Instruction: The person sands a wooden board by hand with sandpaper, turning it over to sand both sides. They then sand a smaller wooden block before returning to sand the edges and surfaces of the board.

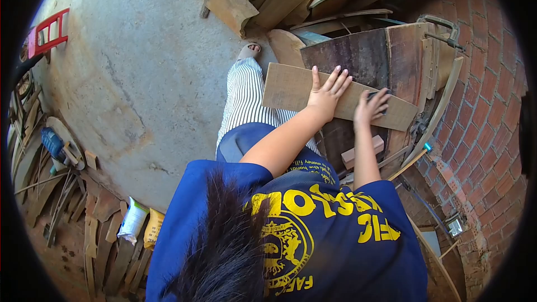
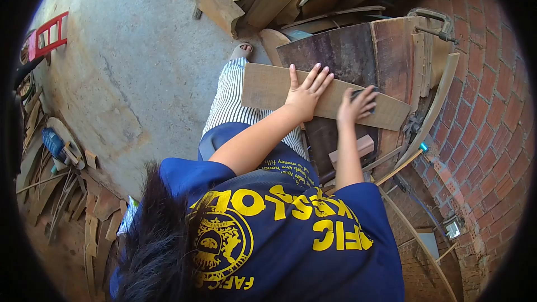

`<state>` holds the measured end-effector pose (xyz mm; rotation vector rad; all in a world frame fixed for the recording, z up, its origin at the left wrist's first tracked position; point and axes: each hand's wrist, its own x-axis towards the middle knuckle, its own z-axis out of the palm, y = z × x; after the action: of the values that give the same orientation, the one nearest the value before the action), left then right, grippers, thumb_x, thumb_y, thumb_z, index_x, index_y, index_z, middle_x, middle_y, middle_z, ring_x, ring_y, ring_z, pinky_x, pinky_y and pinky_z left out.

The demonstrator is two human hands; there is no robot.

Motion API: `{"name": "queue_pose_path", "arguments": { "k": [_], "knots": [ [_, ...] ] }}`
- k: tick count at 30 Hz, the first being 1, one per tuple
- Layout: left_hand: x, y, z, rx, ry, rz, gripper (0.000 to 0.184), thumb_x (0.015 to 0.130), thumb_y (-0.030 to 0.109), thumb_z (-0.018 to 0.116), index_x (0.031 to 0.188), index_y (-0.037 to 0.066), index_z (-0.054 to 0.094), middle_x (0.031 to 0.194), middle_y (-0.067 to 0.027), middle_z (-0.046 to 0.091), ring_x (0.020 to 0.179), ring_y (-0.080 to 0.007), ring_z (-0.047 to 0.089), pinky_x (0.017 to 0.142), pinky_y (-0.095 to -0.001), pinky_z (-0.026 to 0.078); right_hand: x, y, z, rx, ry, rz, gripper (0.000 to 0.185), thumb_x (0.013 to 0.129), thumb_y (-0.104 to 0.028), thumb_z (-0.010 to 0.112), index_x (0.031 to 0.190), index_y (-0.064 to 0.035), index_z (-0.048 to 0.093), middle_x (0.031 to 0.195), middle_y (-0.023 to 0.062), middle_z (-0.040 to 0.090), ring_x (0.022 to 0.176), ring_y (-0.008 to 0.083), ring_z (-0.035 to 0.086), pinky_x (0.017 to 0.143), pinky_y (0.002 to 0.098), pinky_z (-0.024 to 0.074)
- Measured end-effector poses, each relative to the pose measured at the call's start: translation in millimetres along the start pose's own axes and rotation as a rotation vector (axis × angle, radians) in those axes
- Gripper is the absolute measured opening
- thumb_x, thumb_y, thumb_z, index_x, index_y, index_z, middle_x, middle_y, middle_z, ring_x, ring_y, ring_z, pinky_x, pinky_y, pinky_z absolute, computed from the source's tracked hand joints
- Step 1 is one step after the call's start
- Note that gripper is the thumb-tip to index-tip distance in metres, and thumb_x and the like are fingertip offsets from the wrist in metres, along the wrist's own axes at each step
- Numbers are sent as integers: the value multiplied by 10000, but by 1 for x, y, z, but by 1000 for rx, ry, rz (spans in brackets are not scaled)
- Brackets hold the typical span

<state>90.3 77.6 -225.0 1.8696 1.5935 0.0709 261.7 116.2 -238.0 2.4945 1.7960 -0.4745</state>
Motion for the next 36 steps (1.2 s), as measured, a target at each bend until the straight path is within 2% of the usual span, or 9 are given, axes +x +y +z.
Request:
{"name": "queue_pose_path", "arguments": {
  "k": [5,9,13,25,28,30,31,35,36],
  "knots": [
    [-1,0,-8,-10,-62,0,982,696,240,646,1479,162,58,1541,-23,46,1422,-228,-16,956,-759,-44,30,15,-21,40,-18,114,802,889,-630,327,1475,-174,24,1532,133,-64,1375,435,-99,1074,576,-41],
    [0,0,-17,-50,-143,-9,985,708,222,638,1478,159,28,1543,-19,21,1421,-228,-34,957,-756,-57,19,10,-19,71,-21,120,813,884,-627,349,1475,-175,19,1528,152,-69,1374,435,-105,1071,579,-49],
    [1,2,-13,-13,-123,-17,994,709,227,640,1478,159,14,1543,-19,10,1421,-230,-48,958,-755,-59,-4,5,-4,20,-20,66,825,880,-583,420,1474,-176,19,1527,166,-50,1373,441,-91,1068,584,-51],
    [4,2,-14,45,-179,-10,1048,675,255,655,1477,155,-12,1543,-24,4,1419,-253,-44,943,-764,-56,-5,3,-1,1,26,69,852,857,-593,454,1477,-182,38,1530,159,-18,1376,443,-67,1064,597,-44],
    [1,3,-15,58,-139,-3,1072,652,272,667,1477,148,-6,1543,-31,16,1419,-258,-38,938,-767,-56,-6,6,2,5,46,69,856,850,-604,455,1477,-187,47,1530,160,-9,1376,447,-58,1063,600,-44],
    [2,3,-19,110,-195,-13,975,725,296,599,1478,140,-1,1543,-32,19,1419,-267,-26,939,-771,-45,-5,7,3,-3,62,55,859,843,-623,446,1477,-195,56,1530,158,-5,1376,447,-53,1064,599,-47],
    [2,4,-21,114,-194,-5,975,725,296,599,1478,140,-1,1543,-32,19,1419,-267,-26,939,-771,-45,-5,7,3,0,68,62,859,843,-623,446,1477,-195,56,1530,158,-5,1376,447,-53,1064,599,-47],
    [2,4,-20,132,-201,-10,1005,698,308,617,1478,142,7,1543,-33,24,1418,-267,-18,943,-766,-47,-5,6,3,-2,52,76,870,836,-642,437,1477,-197,53,1531,152,-11,1378,440,-60,1065,592,-60],
    [2,3,-16,110,-160,-13,1043,659,292,644,1478,146,15,1542,-39,31,1419,-270,-22,938,-766,-54,-6,6,2,6,42,73,871,836,-645,436,1477,-197,53,1532,150,-12,1378,439,-64,1065,590,-63]
  ]
}}
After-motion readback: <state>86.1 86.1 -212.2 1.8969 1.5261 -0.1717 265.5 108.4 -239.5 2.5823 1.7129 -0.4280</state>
